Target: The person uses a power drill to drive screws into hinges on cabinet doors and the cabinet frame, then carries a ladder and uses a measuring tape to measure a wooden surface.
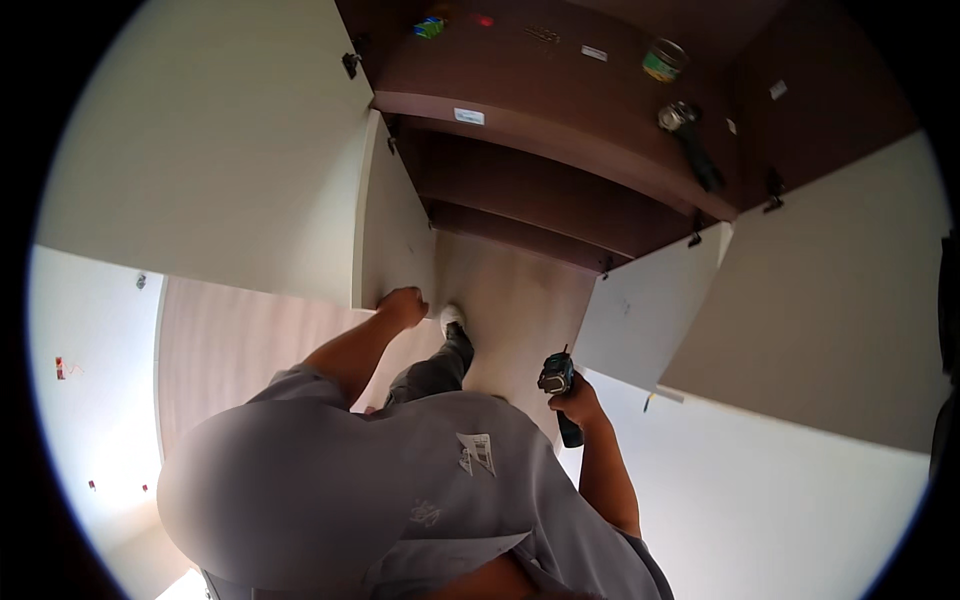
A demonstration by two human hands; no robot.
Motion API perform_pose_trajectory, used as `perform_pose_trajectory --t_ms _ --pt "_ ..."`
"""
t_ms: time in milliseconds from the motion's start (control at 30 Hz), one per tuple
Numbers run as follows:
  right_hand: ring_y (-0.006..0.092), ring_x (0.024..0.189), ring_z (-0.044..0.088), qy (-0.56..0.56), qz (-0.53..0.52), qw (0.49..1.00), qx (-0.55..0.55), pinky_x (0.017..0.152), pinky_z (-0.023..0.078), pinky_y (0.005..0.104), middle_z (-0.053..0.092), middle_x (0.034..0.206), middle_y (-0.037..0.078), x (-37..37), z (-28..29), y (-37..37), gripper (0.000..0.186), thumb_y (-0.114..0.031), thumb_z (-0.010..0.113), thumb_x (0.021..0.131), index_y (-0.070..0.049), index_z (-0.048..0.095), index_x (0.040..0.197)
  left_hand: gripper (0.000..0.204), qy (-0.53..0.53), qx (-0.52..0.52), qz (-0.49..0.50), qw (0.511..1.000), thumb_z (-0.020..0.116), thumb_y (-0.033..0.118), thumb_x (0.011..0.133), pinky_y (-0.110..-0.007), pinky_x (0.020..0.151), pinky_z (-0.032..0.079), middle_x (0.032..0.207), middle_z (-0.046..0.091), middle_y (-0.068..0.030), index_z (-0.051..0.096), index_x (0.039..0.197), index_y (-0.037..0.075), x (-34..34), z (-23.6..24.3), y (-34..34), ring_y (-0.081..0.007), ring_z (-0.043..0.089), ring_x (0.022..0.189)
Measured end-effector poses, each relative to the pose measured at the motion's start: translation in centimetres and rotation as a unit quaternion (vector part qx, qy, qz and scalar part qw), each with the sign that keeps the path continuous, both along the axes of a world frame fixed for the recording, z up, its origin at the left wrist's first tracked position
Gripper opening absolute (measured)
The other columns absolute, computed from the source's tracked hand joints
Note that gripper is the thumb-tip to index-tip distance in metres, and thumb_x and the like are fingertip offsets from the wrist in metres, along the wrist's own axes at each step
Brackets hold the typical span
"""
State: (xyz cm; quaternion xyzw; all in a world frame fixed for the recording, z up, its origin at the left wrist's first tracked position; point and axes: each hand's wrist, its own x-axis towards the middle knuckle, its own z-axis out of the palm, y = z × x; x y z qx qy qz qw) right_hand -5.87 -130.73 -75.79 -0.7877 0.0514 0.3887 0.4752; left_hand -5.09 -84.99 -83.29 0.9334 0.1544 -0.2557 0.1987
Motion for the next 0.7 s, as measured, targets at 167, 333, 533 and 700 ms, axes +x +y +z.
perform_pose_trajectory --t_ms 167,333,533,700 --pt "0.0189 0.081 0.065 -0.031 -0.005 0.998 0.049 0.075 0.054 0.0344 0.07 0.095 0.004 6.1 -3.7 5.6 0.05 -0.007 0.075 0.06 -0.005 0.067 0.11 0.037 0.017 -0.005 0.055 0.998 0.062 0.04 0.09 -0.049 0.089 0.055 0.101 0.073 -0.0206 0.073 0.098 0.007 -1.9 0.8 4.8 -0.0402 0.07 0.098" --pt "0.0233 0.086 0.072 0.032 -0.092 0.969 0.229 0.076 0.056 0.0392 0.07 0.113 0.014 12.1 -7.3 9.2 0.061 0.002 0.07 0.067 -0.002 0.061 0.128 0.033 0.05 -0.026 0.108 0.993 0.065 0.043 0.089 -0.048 0.088 0.056 0.097 0.074 -0.016 0.073 0.095 0.011 -2.4 0.3 8.3 -0.0359 0.071 0.096" --pt "0.0292 0.089 0.07 0.087 -0.223 0.907 0.345 0.076 0.059 0.0419 0.069 0.115 0.016 21.7 -12.3 13.8 0.066 0.006 0.059 0.07 -0.005 0.053 0.135 0.033 0.048 -0.023 0.211 0.976 0.068 0.042 0.09 -0.044 0.085 0.057 0.097 0.074 -0.0158 0.072 0.095 0.01 -3.4 -3.7 11.5 -0.034 0.071 0.094" --pt "0.0238 0.079 0.069 0.157 -0.227 0.902 0.331 0.073 0.057 0.0383 0.071 0.11 0.012 30.7 -21.6 15.2 0.056 0.004 0.065 0.078 -0.007 0.054 0.132 0.032 0.119 -0.294 0.461 0.829 0.072 0.036 0.092 -0.035 0.076 0.057 0.087 0.065 -0.0089 0.069 0.1 0.005 -0.8 -9.1 11.2 -0.0215 0.065 0.079"
